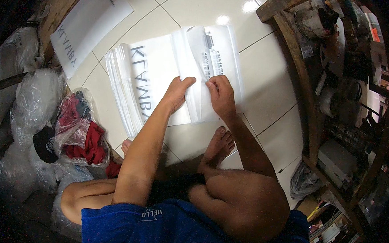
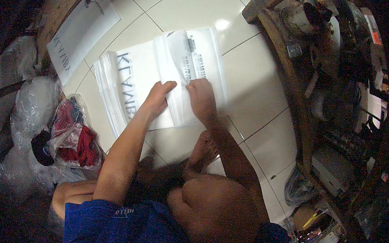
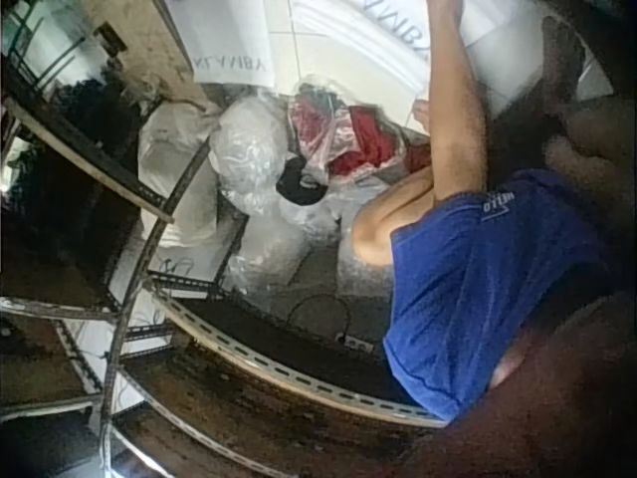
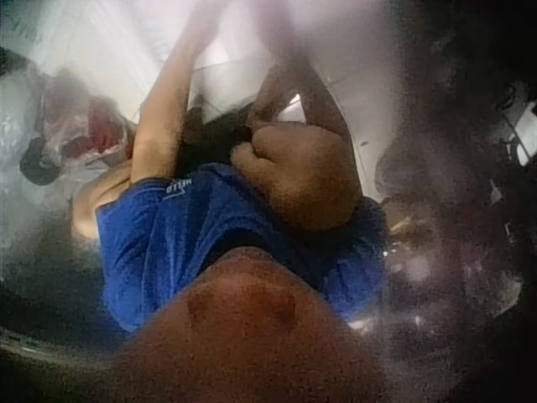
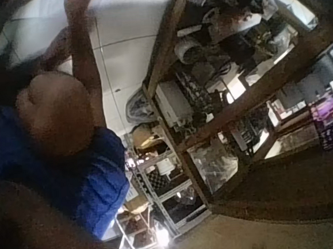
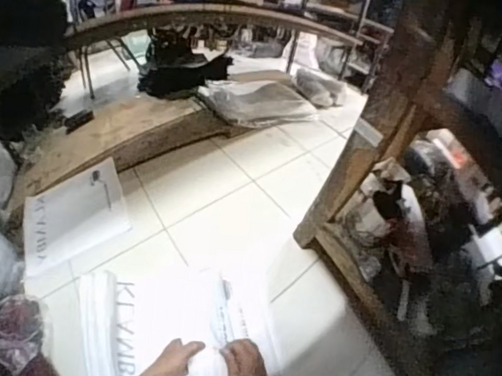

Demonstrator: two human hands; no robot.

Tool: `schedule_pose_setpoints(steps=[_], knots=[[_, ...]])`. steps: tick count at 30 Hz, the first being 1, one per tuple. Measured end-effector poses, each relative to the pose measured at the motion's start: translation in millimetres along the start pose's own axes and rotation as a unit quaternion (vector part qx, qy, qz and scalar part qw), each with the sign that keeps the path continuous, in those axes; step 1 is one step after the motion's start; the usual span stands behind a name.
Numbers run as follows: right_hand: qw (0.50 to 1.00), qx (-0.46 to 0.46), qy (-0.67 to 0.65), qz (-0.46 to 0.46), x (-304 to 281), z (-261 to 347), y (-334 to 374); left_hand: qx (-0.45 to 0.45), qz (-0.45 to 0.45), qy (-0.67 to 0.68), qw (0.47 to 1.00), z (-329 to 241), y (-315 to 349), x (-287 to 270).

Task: The person sits on the floor and folds a stack of white poly mailers by hand. They align the edges, fold the mailers in half, and stack them neatly. The person occasionally moves the stack to a nearby table and back.

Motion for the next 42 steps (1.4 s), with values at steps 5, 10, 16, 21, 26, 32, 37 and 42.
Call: schedule_pose_setpoints(steps=[5, 10, 16, 21, 26, 32, 37, 42], knots=[[0.978, 0.113, -0.104, -0.14, -40, -48, 12, 0.011, 0.001, -0.008, 1.0, 0, 0, 1], [0.984, -0.001, 0.055, -0.171, -59, -2, 9, 0.017, -0.003, -0.021, 1.0, 0, 1, 0], [0.999, -0.016, 0.041, -0.016, -10, 39, 0, 0.032, -0.002, -0.046, 0.998, 0, -1, -1], [1.0, -0.003, -0.011, 0.008, -4, 24, -1, 0.005, -0.007, -0.041, 0.999, 7, -6, -11], [0.998, 0.032, -0.053, 0.012, -8, 13, -2, -0.001, 0.022, 0.051, 0.998, 0, 1, -1], [0.996, 0.05, -0.072, 0.009, -5, -1, -1, 0.001, 0.029, 0.029, 0.999, -6, 7, 7], [0.992, 0.071, -0.108, 0.001, -7, -5, -1, 0.014, 0.022, -0.023, 0.999, -2, 4, 2], [0.963, 0.163, -0.146, -0.157, -36, -53, 16, 0.024, -0.002, -0.053, 0.998, 0, 0, 2]])
Point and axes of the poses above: each hand's wrist, its own y-axis away from the middle knuckle, its own x-axis out of the palm, z = x × y, the point moved 5 cm from there along -y, towards the middle knuckle, and after that the axes turned 6 degrees about z, right-handed, at the moved point
